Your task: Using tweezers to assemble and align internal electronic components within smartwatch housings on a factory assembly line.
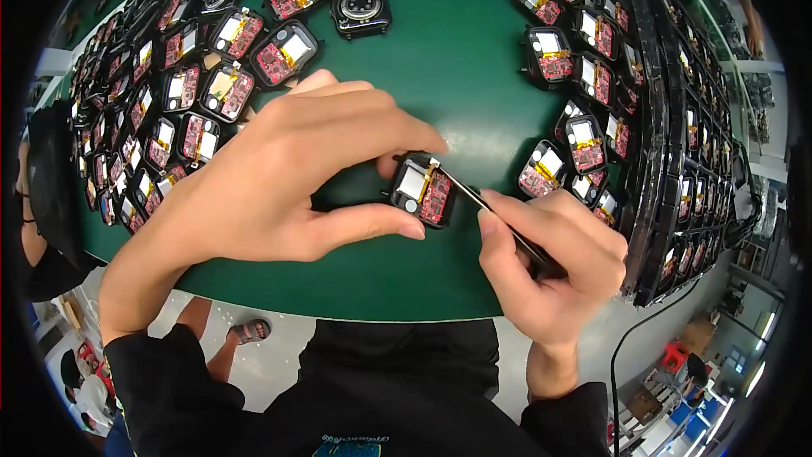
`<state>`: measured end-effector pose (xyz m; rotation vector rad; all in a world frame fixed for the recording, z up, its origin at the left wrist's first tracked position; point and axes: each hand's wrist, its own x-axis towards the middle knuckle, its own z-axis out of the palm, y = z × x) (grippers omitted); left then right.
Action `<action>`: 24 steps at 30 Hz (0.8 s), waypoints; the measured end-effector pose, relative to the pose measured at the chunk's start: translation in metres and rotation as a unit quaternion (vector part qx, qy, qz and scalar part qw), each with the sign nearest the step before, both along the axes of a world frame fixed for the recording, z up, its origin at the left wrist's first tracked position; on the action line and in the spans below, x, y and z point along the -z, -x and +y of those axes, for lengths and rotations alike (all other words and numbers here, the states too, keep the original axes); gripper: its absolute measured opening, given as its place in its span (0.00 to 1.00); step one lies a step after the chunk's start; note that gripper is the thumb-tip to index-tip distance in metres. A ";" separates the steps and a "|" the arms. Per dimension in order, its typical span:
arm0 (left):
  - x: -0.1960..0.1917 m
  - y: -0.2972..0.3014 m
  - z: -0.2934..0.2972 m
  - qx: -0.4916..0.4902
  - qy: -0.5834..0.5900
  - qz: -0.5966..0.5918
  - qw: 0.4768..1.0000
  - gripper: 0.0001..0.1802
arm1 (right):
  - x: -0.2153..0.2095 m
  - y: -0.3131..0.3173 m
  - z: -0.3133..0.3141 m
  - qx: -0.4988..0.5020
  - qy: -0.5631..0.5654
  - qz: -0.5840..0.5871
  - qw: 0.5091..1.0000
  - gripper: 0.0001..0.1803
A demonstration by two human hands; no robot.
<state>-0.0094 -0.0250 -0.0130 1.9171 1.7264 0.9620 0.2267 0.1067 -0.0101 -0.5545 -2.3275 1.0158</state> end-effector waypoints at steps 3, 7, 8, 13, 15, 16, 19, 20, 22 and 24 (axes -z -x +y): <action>0.000 0.000 0.003 0.008 -0.011 0.016 1.000 0.30 | 0.005 -0.002 -0.001 0.005 -0.053 0.026 0.998 0.15; 0.003 0.001 0.001 0.005 -0.019 0.006 1.000 0.29 | 0.008 0.001 -0.002 -0.002 -0.087 0.035 0.996 0.17; 0.004 0.001 0.001 0.007 -0.023 0.004 1.000 0.29 | 0.008 0.001 -0.002 -0.002 -0.087 0.034 0.996 0.17; 0.004 0.006 0.001 0.015 -0.019 -0.014 1.000 0.30 | 0.001 0.002 0.000 -0.017 -0.063 0.012 0.998 0.14; 0.000 0.010 0.001 0.030 0.010 -0.044 0.999 0.31 | 0.003 -0.001 0.005 -0.027 -0.030 0.021 0.999 0.15; 0.001 0.011 0.001 0.030 0.011 -0.044 0.998 0.31 | 0.005 -0.002 0.007 -0.036 0.003 0.030 0.999 0.15; 0.003 0.013 0.003 0.048 0.008 -0.068 0.997 0.31 | 0.005 0.000 0.008 -0.045 0.030 0.040 0.998 0.13; 0.002 0.013 0.003 0.051 0.012 -0.065 0.997 0.31 | 0.005 -0.001 0.008 -0.045 0.031 0.040 0.998 0.13; 0.002 0.013 0.003 0.054 0.017 -0.064 0.996 0.30 | 0.004 -0.002 0.009 -0.043 0.040 0.025 0.998 0.12; 0.005 0.012 0.003 0.053 0.000 -0.050 0.997 0.30 | 0.003 -0.003 0.009 -0.042 0.040 0.020 0.998 0.12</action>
